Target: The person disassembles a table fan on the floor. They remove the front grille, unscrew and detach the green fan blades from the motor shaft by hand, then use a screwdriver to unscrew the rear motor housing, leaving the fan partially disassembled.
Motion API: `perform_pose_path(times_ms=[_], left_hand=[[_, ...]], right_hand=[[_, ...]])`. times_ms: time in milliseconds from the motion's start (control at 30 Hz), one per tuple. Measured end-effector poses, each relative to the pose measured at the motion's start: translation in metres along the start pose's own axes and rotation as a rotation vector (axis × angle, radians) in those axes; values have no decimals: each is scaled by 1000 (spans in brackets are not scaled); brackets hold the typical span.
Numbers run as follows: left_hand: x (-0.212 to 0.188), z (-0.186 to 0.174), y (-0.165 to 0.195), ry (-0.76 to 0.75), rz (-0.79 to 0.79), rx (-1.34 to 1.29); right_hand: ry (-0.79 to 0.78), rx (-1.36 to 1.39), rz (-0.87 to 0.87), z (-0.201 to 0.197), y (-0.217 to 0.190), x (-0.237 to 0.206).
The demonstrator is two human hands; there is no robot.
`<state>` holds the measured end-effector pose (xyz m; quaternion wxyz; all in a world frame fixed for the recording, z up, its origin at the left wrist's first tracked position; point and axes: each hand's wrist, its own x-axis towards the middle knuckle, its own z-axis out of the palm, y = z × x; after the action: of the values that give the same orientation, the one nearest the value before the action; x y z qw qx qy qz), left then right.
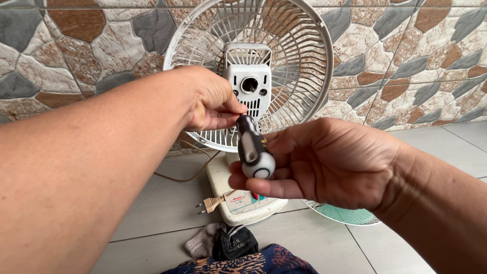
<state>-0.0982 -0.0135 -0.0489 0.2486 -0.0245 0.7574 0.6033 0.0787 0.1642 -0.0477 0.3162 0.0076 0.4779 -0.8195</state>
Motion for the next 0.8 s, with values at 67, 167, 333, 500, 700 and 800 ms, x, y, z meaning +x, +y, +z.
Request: perform_pose_path(times_ms=[67, 167, 333, 500, 700, 800], left_hand=[[-3, 0, 1, -1, 2, -37], [-5, 7, -4, 15, 40, -114], [4, 16, -17, 42, 113, -195], [12, 8, -19, 86, 27, -331], [19, -1, -24, 101, -46, -417], [25, -5, -28, 70, -50, -498]], right_hand=[[-51, -40, -43, -6, 2, 5], [-163, -33, -84, -13, 4, 14], [25, -189, -126, -9, 6, 18], [143, -44, -43, 5, 4, 3], [48, 77, -11, 15, 13, 8], [82, 72, 24, 16, 17, 15]])
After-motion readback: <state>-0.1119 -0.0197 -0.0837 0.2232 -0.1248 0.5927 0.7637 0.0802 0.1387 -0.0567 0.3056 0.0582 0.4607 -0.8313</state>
